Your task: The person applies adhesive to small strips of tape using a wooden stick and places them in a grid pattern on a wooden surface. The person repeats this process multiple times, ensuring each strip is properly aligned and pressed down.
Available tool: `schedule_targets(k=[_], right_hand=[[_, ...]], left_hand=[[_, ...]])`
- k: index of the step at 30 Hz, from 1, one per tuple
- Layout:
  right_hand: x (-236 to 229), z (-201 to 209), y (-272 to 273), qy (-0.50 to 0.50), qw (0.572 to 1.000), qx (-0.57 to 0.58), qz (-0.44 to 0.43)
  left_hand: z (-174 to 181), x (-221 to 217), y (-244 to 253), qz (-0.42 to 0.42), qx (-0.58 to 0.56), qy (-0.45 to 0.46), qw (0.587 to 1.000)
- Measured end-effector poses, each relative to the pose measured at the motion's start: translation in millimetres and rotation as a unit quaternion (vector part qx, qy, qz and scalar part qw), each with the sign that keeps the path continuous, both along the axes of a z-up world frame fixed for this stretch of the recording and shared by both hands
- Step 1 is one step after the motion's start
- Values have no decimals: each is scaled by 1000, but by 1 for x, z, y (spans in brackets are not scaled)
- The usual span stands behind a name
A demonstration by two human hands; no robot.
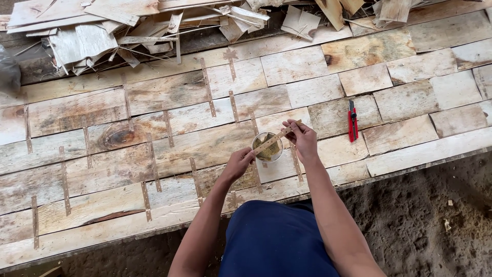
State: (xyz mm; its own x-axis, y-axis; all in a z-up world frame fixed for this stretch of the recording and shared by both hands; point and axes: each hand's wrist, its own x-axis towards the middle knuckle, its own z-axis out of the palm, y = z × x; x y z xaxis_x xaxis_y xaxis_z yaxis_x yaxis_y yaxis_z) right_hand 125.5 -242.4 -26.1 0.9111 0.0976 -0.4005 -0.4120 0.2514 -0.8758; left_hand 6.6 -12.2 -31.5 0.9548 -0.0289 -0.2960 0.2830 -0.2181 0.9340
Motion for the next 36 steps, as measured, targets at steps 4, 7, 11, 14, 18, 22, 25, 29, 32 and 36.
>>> schedule_targets(k=[4,7,11,14,18,22,25,29,32,36], right_hand=[[-1,-3,-1,3,1000,-5,-3],[0,-2,-2,4,1000,1,-6],[3,-2,-5,8,1000,-5,-16],[2,-9,-7,13,1000,-15,-15],[-2,-12,-8,21,999,-40,-7],[-4,-14,-8,20,999,-47,-5],[-7,-7,-4,12,997,-75,-15],[-4,-9,0,-56,969,-242,-5],[-3,2,14,-111,932,-344,18],[-25,57,42,-161,956,-199,144]], left_hand=[[0,0,2,-17,-34,15,999],[1,0,4,-20,-13,7,1000],[13,-1,7,-4,-2,14,1000],[7,0,11,12,21,22,999],[-11,2,17,32,46,19,998],[-16,2,21,32,60,20,998],[-22,2,22,27,58,29,998],[-4,0,24,30,57,29,998],[13,-2,24,36,56,28,997],[16,-5,20,40,31,30,998]])
